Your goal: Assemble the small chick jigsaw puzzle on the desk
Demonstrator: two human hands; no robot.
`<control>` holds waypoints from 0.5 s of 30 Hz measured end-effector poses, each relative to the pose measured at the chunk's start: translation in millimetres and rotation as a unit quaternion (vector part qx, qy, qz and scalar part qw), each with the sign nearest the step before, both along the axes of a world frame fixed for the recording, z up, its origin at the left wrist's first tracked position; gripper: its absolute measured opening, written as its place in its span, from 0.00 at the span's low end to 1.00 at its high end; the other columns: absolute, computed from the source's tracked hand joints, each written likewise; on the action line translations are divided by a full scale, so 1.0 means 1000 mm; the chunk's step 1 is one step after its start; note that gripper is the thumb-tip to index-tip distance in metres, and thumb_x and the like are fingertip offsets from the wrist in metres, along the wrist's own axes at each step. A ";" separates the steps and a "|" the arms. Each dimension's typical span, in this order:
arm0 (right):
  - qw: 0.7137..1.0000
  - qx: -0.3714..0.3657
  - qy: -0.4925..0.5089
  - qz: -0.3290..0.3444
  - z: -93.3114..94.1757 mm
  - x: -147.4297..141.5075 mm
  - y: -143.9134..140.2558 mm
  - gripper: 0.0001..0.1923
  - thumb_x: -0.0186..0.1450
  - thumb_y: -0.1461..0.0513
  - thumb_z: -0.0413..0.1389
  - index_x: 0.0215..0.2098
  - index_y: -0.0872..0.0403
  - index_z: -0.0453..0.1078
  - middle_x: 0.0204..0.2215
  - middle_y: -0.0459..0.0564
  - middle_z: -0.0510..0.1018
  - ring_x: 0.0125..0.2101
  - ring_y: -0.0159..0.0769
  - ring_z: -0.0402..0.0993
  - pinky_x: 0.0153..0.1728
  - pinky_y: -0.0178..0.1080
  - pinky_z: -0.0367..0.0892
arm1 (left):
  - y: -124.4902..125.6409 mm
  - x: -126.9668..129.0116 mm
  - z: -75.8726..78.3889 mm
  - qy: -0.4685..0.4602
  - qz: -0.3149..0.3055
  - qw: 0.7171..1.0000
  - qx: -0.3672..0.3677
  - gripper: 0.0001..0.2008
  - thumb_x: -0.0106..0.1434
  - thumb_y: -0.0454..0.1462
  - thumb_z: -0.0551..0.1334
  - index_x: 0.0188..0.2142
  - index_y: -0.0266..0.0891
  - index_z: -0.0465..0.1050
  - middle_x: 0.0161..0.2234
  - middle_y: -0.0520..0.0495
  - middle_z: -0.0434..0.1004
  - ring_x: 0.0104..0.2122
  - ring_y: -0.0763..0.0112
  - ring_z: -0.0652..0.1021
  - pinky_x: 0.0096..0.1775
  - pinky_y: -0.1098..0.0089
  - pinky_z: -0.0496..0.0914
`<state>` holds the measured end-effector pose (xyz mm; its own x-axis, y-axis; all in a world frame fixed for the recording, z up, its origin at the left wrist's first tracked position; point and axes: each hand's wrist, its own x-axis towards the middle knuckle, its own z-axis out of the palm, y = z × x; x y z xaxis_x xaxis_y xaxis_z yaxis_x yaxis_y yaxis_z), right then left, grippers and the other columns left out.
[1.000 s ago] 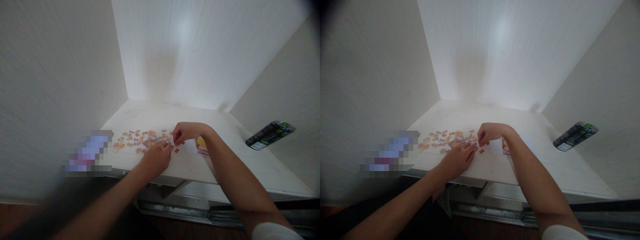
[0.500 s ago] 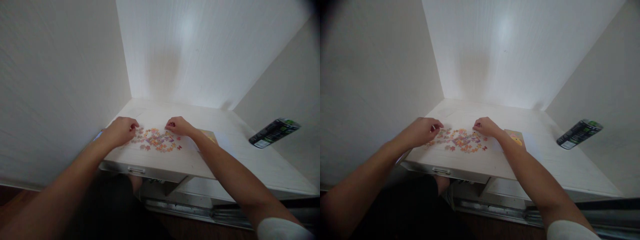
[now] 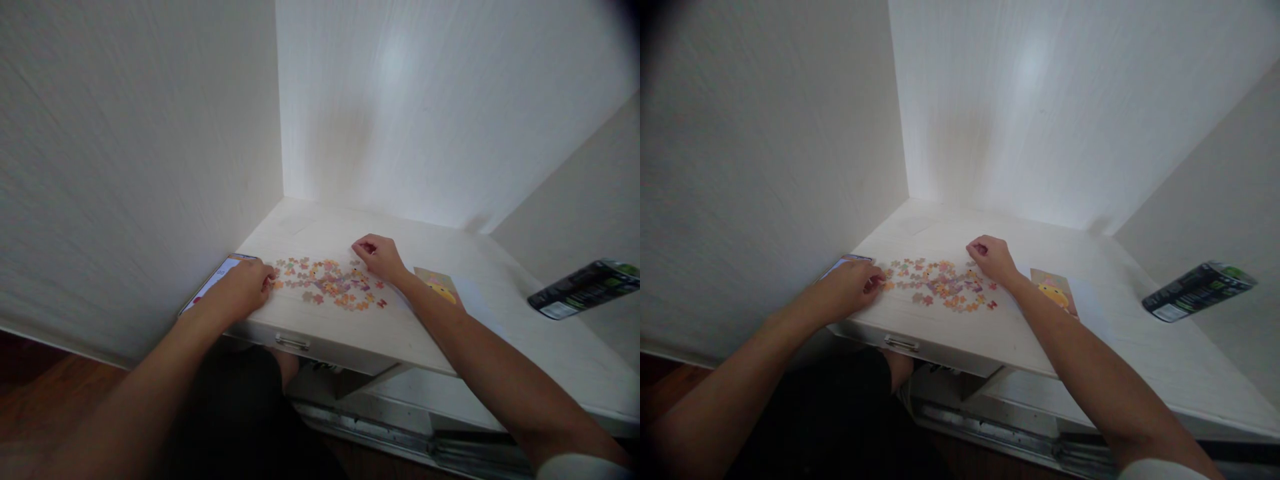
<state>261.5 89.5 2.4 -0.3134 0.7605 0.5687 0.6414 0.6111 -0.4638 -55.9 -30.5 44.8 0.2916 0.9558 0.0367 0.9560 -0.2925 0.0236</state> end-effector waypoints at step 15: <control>0.999 -0.041 -0.010 0.007 -0.006 -0.005 -0.001 0.12 0.63 0.57 0.56 0.30 0.56 0.77 0.23 0.49 0.78 0.23 0.32 0.70 0.27 0.35 0.62 | -0.003 0.011 -0.013 0.040 0.019 0.997 0.057 0.11 0.63 0.29 0.53 0.36 0.33 0.76 0.39 0.37 0.74 0.39 0.59 0.77 0.41 0.64 0.70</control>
<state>256.9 88.6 -4.0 -0.3354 0.7998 0.4978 0.6422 0.5807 -0.5003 -45.1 -33.4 31.3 0.2614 0.9572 0.1239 0.9639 -0.2522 -0.0848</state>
